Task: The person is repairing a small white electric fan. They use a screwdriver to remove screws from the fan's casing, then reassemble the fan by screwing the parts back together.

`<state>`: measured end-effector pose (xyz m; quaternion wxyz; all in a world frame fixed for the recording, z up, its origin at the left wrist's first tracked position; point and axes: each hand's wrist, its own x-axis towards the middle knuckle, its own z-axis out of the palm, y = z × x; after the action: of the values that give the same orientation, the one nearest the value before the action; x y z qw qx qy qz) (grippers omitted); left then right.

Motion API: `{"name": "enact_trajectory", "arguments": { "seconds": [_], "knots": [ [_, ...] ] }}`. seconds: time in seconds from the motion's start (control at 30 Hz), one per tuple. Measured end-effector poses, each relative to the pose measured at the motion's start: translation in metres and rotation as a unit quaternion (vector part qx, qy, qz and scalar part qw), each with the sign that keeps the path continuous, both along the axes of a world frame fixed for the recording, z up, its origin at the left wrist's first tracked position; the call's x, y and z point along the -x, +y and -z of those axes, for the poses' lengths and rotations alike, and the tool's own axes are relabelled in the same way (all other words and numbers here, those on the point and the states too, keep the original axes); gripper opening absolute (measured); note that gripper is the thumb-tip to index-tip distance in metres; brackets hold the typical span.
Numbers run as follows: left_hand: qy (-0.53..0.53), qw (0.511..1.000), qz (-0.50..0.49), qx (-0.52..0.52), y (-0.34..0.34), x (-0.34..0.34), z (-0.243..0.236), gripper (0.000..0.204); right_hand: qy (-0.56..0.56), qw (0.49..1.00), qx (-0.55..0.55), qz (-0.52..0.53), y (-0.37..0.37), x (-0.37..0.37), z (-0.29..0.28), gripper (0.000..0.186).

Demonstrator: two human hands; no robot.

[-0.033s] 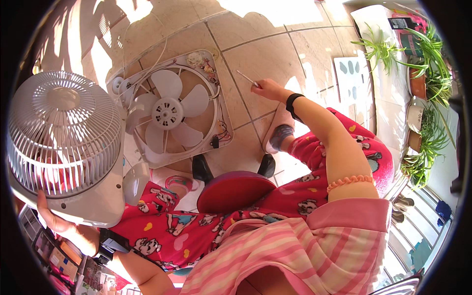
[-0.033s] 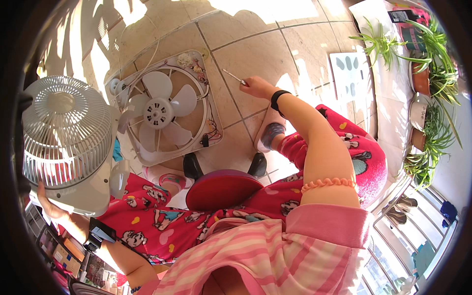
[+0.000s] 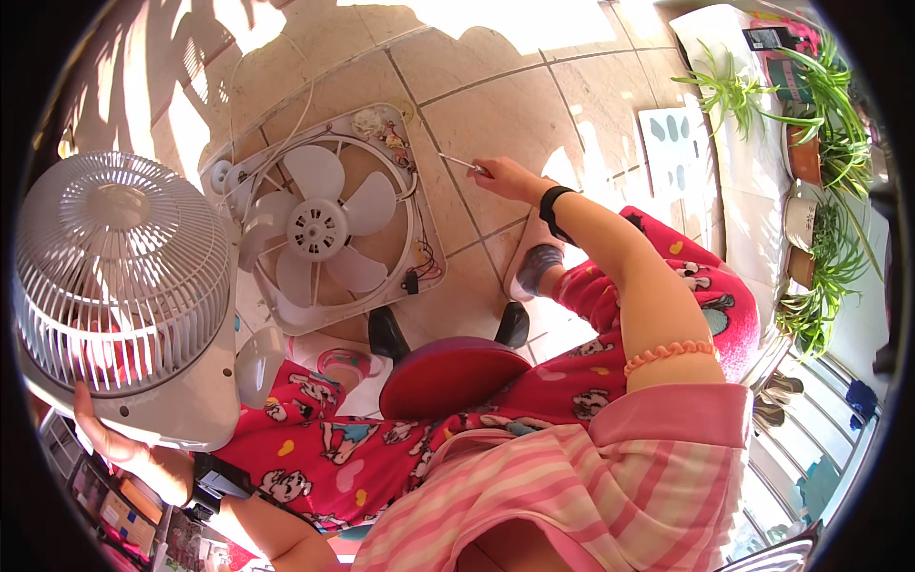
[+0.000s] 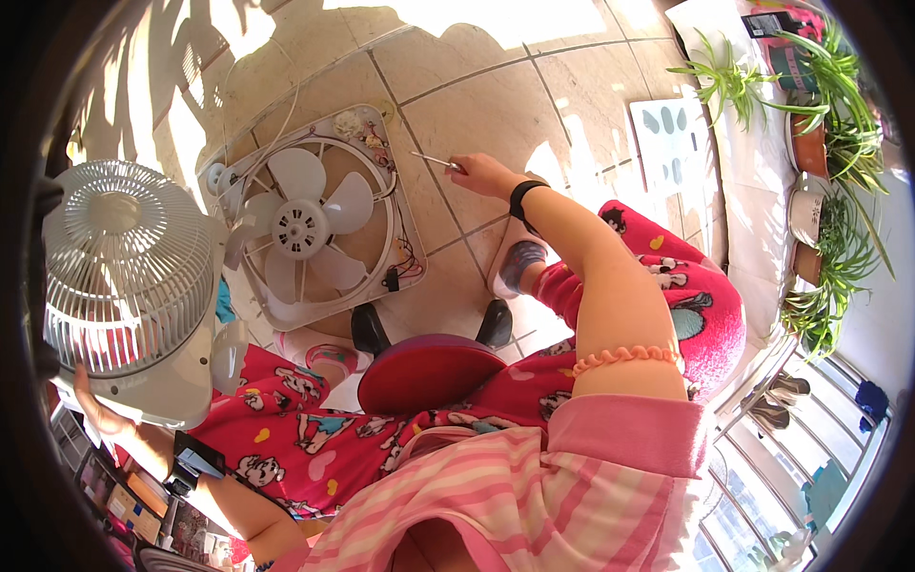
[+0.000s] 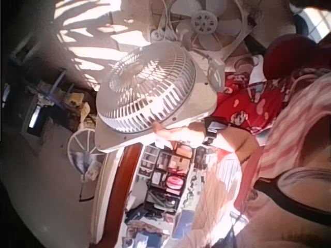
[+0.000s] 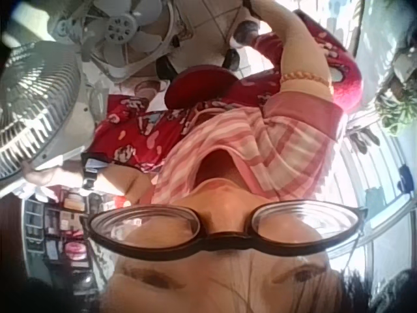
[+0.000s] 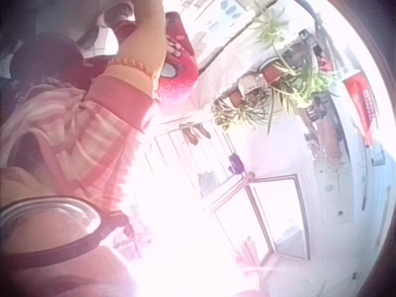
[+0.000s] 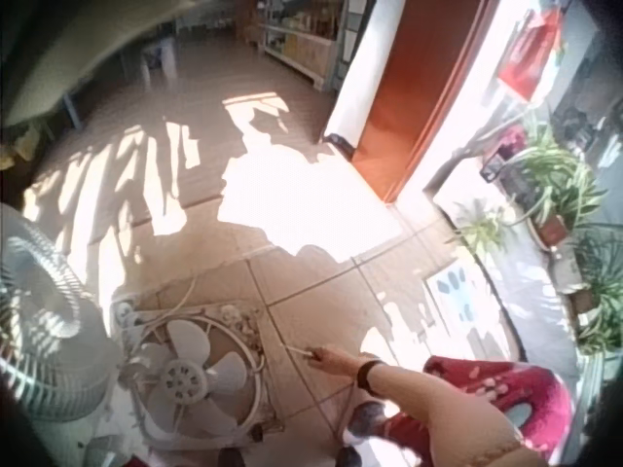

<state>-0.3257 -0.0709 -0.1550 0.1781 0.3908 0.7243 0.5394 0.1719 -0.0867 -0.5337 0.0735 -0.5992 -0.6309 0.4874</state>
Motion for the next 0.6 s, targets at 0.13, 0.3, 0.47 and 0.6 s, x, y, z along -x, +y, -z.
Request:
{"name": "enact_trajectory", "arguments": {
  "seconds": [0.13,0.3,0.47,0.6],
  "knots": [
    [0.073,0.995,0.057,0.034,-0.009,-0.023,-0.007,0.051,0.001,0.985,-0.143,0.094,-0.007,0.028,0.032,0.018],
    [-0.008,0.997,0.036,0.066,-0.004,-0.038,-0.009,0.062,0.033,0.926,-0.123,0.355,-0.009,0.033,0.049,0.017],
    [-0.083,0.994,0.014,0.069,-0.002,-0.052,-0.012,0.063,0.053,0.810,-0.066,0.580,-0.025,0.017,0.067,0.017],
    [-0.171,0.983,-0.027,0.061,0.001,-0.055,-0.011,0.065,-0.070,0.780,-0.142,0.606,-0.040,-0.006,0.089,0.017]
  ]
}}
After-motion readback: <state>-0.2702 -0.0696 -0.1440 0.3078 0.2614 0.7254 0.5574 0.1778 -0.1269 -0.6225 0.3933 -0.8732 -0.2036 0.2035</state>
